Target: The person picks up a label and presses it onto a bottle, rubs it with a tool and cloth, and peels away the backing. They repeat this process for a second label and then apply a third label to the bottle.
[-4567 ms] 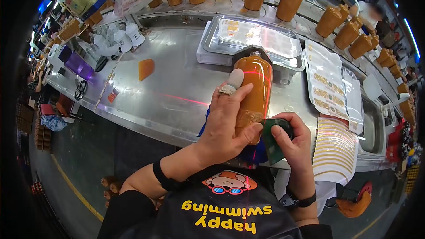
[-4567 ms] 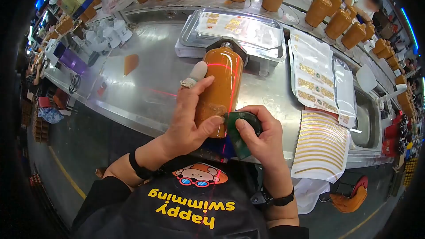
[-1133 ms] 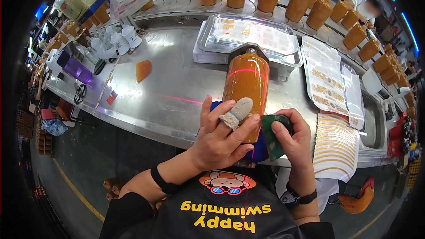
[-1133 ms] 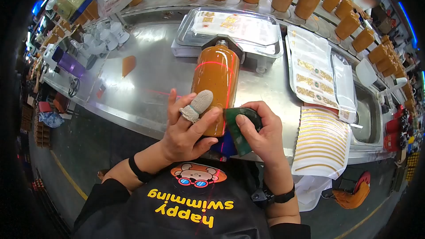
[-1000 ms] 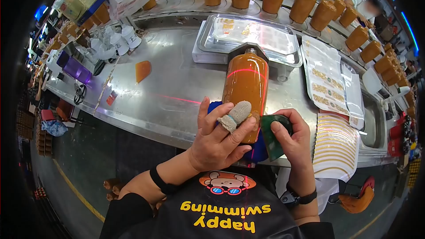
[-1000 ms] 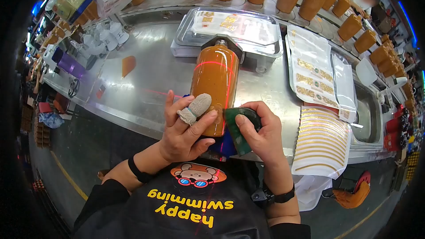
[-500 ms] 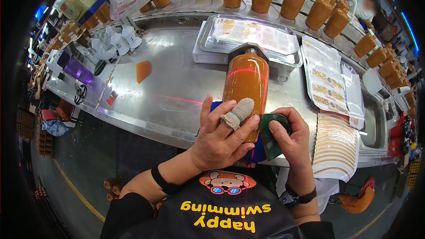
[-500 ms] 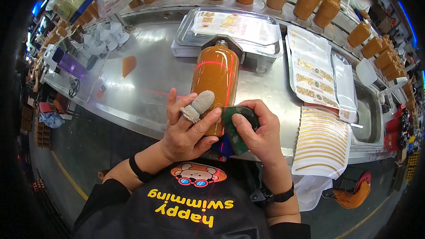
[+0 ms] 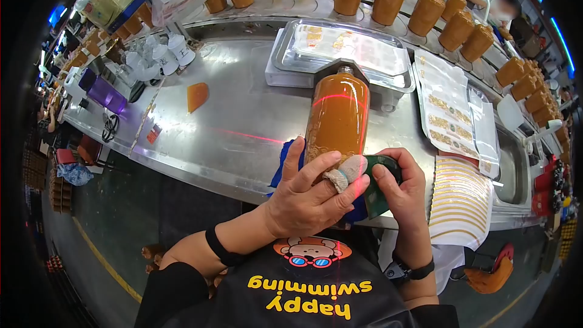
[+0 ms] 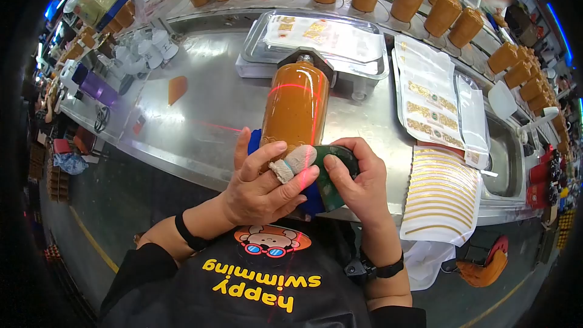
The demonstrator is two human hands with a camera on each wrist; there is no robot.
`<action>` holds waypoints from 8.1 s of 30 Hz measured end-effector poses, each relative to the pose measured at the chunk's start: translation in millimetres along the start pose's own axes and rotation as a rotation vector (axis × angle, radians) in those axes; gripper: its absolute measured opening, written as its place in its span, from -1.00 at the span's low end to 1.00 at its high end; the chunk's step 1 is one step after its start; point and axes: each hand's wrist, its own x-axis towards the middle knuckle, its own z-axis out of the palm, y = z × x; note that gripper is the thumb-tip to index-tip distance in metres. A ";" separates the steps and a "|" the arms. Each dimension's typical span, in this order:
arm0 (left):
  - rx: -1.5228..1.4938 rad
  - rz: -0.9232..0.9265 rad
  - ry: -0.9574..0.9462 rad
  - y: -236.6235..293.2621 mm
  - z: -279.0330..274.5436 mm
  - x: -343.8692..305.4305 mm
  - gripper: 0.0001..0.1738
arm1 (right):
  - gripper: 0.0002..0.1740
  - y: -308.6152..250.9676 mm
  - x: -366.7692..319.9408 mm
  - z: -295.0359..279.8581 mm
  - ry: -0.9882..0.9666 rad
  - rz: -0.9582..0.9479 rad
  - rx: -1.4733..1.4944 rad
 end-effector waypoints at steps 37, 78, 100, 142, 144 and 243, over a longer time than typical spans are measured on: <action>-0.432 -0.362 0.082 -26.9 -4.2 25.4 -0.49 | -0.76 -9.6 2.5 0.7 -0.093 0.066 0.021; -0.577 -0.495 0.153 -27.8 3.4 10.2 -0.46 | -0.88 -23.8 12.7 24.4 -0.031 -0.456 -0.462; -0.595 -0.524 0.166 -27.9 9.3 15.9 -0.39 | -0.89 -18.1 14.1 29.0 0.029 -0.363 -0.364; -0.068 -0.099 0.006 -4.2 -2.0 -3.5 -0.50 | -0.85 -5.1 16.2 20.2 0.037 -0.422 -0.413; -0.045 -0.076 0.009 -2.4 -0.8 -2.1 -0.52 | -0.84 -6.0 15.5 20.0 0.026 -0.395 -0.404; -0.423 -0.494 0.056 -25.6 3.8 39.0 -0.31 | -0.76 -13.2 12.6 3.4 -0.121 0.067 0.100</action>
